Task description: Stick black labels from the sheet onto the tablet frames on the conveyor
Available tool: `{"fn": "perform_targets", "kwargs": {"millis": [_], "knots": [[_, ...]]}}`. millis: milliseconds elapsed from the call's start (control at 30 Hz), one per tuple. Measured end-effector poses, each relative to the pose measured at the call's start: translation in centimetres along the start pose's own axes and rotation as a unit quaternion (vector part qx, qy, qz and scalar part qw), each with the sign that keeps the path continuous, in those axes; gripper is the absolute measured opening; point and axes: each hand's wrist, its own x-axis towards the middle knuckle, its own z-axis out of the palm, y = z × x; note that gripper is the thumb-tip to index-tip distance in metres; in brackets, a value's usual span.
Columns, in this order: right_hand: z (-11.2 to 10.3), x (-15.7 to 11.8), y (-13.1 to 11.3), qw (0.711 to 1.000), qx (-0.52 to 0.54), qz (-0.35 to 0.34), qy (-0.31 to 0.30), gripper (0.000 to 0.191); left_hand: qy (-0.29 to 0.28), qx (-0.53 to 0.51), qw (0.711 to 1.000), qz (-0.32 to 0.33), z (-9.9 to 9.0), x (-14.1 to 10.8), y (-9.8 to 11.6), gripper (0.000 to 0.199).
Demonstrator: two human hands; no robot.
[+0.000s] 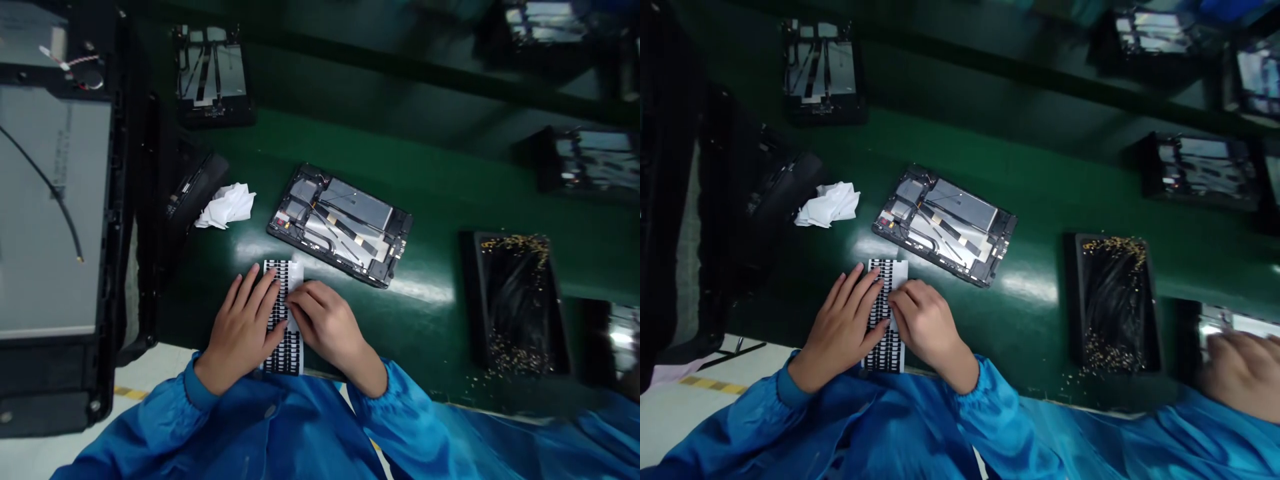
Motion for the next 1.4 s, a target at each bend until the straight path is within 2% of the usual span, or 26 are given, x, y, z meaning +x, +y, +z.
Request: {"fn": "perform_targets", "kwargs": {"millis": [133, 300, 500, 600, 700, 767, 867, 933, 1067, 1133, 1267, 1400], "knots": [[-0.1, 1.0, 0.1, 0.999, -0.026, -0.007, -0.023, 0.024, 0.013, -0.014, 1.000, 0.009, 0.3, 0.5, -0.3, 0.053], [-0.2, 2.1, -1.1, 0.987, -0.139, -0.042, -0.063, 0.017, 0.017, -0.027, 0.999, 0.026, 0.6, 1.0, -0.9, 0.055], [2.0, 2.5, -2.5, 0.965, -0.257, -0.013, -0.042, 0.017, 0.011, -0.053, 0.998, 0.036, 0.7, 1.5, -1.6, 0.052], [2.5, 2.5, -1.9, 0.966, -0.252, -0.007, -0.059, 0.017, 0.006, -0.059, 0.998, 0.038, 0.5, 1.6, -1.8, 0.050], [2.2, 2.3, -1.0, 0.978, -0.196, -0.013, -0.066, 0.014, 0.011, -0.067, 0.997, 0.034, 0.3, 1.8, -1.8, 0.049], [1.8, 2.1, -0.5, 0.991, -0.120, -0.012, -0.049, 0.017, 0.012, -0.075, 0.997, 0.030, 0.2, 1.9, -1.8, 0.048], [0.9, 1.7, 0.1, 1.000, 0.009, 0.004, 0.011, 0.027, 0.016, -0.094, 0.995, 0.034, -0.2, 2.2, -1.8, 0.046], [0.1, 1.8, 0.6, 0.998, 0.032, 0.015, 0.059, 0.030, 0.016, -0.099, 0.994, 0.032, -0.6, 2.5, -1.7, 0.047], [-1.1, 2.6, 2.0, 0.987, -0.079, 0.044, 0.133, 0.027, 0.029, -0.076, 0.996, 0.034, -1.4, 3.8, -1.1, 0.053], [-1.1, 3.2, 2.7, 0.978, -0.131, 0.066, 0.150, 0.025, 0.030, -0.062, 0.996, 0.048, -1.3, 4.7, -0.9, 0.065], [-0.4, 4.2, 3.4, 0.969, -0.175, 0.103, 0.138, 0.019, 0.008, -0.042, 0.997, 0.071, 0.0, 6.2, -1.2, 0.091], [0.2, 4.5, 3.3, 0.965, -0.196, 0.114, 0.135, 0.017, -0.007, -0.031, 0.995, 0.095, 1.2, 6.8, -1.5, 0.087]]}}
